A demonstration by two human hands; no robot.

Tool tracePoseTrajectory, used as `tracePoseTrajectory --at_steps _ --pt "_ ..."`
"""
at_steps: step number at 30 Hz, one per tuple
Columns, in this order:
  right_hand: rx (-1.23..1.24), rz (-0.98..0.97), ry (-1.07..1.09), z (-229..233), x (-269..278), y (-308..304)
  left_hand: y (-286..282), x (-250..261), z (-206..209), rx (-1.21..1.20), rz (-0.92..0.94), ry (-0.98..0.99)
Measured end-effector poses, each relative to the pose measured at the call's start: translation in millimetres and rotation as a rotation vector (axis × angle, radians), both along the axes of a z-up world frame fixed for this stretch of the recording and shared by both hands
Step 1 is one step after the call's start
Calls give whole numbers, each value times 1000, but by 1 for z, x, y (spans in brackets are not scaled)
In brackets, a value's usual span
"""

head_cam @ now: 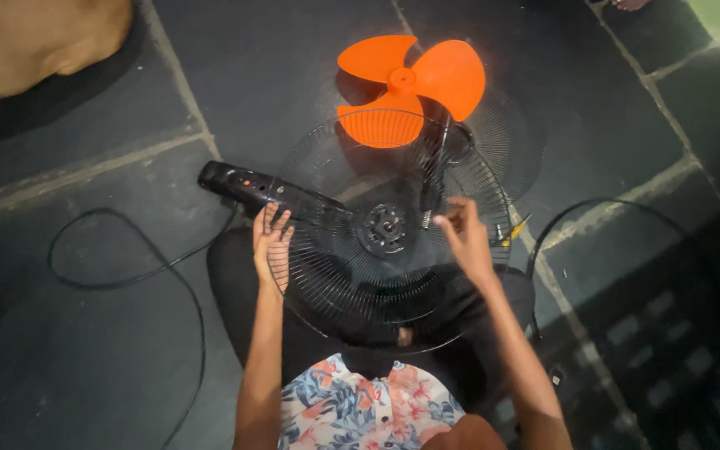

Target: The person assembles an electric fan by attaching the front grill, securing the orange fan blades, and tightening the central nut. The person then handles the power cord and a small white tag.

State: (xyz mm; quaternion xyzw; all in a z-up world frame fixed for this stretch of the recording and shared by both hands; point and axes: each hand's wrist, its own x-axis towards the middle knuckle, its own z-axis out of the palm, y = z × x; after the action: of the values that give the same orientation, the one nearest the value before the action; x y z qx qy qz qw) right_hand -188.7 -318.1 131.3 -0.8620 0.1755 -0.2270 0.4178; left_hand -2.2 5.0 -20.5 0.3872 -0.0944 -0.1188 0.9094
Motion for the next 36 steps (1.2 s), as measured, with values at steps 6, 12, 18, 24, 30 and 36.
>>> tracePoseTrajectory --at_steps 6,12,18,24,30,36 --pt "273 -97 -130 -3 -9 -89 0 2 0 -62 -3 65" --pt "525 -193 -202 -26 7 -191 0 0 12 -88 -11 93" --pt "661 -86 54 -104 29 -241 -2 1 7 -56 -5 98" --pt "1003 206 2 -156 55 -227 -3 4 5 -91 -19 75" --pt "655 163 19 -182 85 -212 -4 6 7 -61 -22 126" --pt "599 8 -214 -151 97 -259 -7 11 -1 -111 -27 137"
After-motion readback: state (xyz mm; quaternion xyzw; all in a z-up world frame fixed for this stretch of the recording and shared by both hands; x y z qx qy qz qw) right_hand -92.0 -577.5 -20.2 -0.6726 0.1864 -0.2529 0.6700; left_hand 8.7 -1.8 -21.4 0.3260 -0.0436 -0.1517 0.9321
